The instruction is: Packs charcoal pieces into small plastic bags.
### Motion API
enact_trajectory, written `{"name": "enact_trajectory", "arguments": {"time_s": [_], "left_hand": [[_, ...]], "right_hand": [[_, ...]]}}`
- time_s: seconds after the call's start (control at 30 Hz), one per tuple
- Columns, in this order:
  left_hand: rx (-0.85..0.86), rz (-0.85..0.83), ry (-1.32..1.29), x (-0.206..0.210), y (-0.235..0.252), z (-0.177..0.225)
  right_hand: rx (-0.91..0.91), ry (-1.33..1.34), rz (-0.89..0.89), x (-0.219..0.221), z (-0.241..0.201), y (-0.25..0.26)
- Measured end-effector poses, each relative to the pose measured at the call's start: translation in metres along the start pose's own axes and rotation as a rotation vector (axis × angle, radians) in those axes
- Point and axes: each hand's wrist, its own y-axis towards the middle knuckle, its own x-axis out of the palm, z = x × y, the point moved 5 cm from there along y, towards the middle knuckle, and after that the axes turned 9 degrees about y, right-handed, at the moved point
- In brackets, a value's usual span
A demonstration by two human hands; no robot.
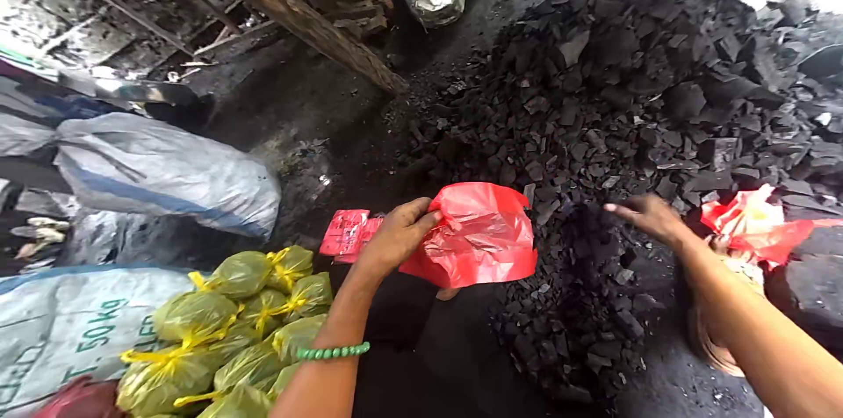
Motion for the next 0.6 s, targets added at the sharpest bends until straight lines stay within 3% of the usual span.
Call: {"name": "enact_trajectory", "arguments": {"time_s": [0.07, 0.13, 0.2, 0.27, 0.37, 0.5, 0.6], "left_hand": [[0.003, -0.052, 0.047, 0.006, 0.011, -0.008], [-0.029, -0.104, 0.221, 0.011, 0.017, -0.013], [-0.158, -0.12, 0.587, 0.016, 0.016, -0.021], [-0.278, -0.063, 0.773, 0.018, 0.012, -0.024], [-0.168, 0.026, 0.601, 0.03, 0.01, -0.009], [-0.075, -0.361, 0.254, 0.091, 0.005, 0.006], [-0.11, -0.45, 0.092, 0.112, 0.003, 0.016]], "right_hand": [[-0.028, 0.367, -0.418, 0.07, -0.046, -0.014], [-0.01, 0.644, -0.578, 0.128, -0.078, -0.028], [0.043, 0.861, -0.459, 0.163, -0.095, -0.036], [0.035, 0.927, -0.285, 0.175, -0.103, -0.041], [0.039, 0.956, -0.163, 0.172, -0.111, -0.056], [0.012, 1.037, -0.182, 0.173, -0.133, -0.083], [-0.014, 1.035, -0.239, 0.173, -0.148, -0.1]]}}
